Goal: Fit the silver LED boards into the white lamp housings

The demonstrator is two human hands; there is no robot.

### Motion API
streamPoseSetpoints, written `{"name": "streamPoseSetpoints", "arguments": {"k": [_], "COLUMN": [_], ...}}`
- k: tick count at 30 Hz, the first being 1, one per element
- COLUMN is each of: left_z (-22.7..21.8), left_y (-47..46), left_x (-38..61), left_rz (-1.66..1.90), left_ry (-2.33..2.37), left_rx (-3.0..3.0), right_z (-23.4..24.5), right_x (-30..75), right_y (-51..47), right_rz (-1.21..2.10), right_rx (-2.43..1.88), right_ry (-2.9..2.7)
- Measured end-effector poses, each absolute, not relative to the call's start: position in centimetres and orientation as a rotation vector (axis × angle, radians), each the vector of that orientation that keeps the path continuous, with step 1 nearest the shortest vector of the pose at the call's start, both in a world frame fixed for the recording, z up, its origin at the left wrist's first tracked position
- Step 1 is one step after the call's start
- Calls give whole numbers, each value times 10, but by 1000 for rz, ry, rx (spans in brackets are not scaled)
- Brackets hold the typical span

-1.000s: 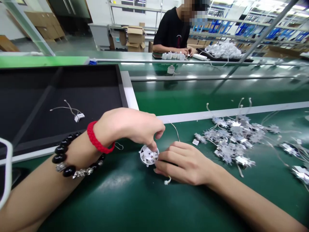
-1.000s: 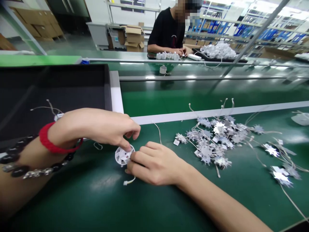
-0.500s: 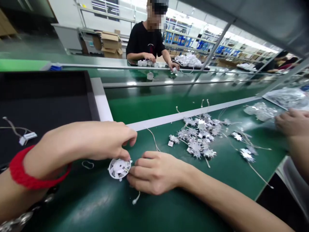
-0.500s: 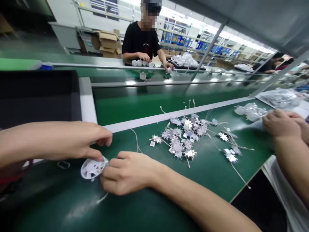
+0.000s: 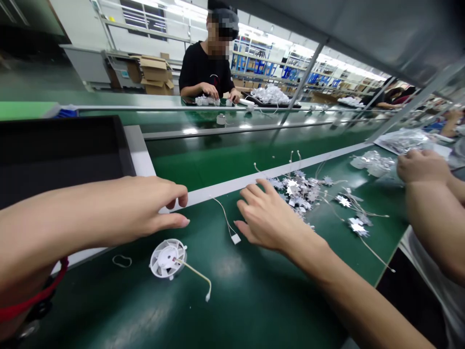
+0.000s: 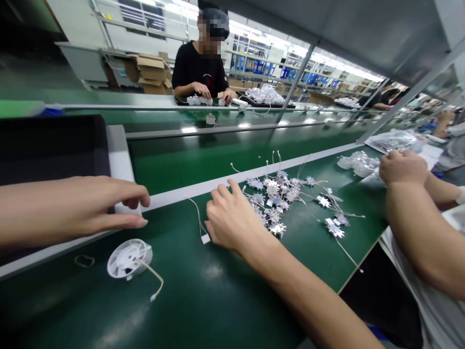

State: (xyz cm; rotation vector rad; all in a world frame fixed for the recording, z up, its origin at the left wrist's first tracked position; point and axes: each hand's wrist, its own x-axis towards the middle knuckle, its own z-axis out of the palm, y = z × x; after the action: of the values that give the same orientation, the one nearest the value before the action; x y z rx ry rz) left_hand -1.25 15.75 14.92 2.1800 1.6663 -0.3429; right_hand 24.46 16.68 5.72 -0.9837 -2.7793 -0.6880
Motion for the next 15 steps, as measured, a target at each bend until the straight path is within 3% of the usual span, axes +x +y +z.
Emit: {"name": "streamPoseSetpoints", "arguments": {"k": [4,12,15], "left_z": [155,141,132], "left_y": [156,162,163], "left_x": [-7,-13,-22], "left_rz": [-439,-303,-188], "left_ry": [1706,1607,1543], "left_rx": [2123,2202,2241], "right_z": [61,77,80], "right_x": [255,259,258], "right_y": [167,176,173], "right_rz": [-718,-833,-626], "right_rx": [-1029,-996,-898], "right_ry": [-2705,-2297,-2111]}}
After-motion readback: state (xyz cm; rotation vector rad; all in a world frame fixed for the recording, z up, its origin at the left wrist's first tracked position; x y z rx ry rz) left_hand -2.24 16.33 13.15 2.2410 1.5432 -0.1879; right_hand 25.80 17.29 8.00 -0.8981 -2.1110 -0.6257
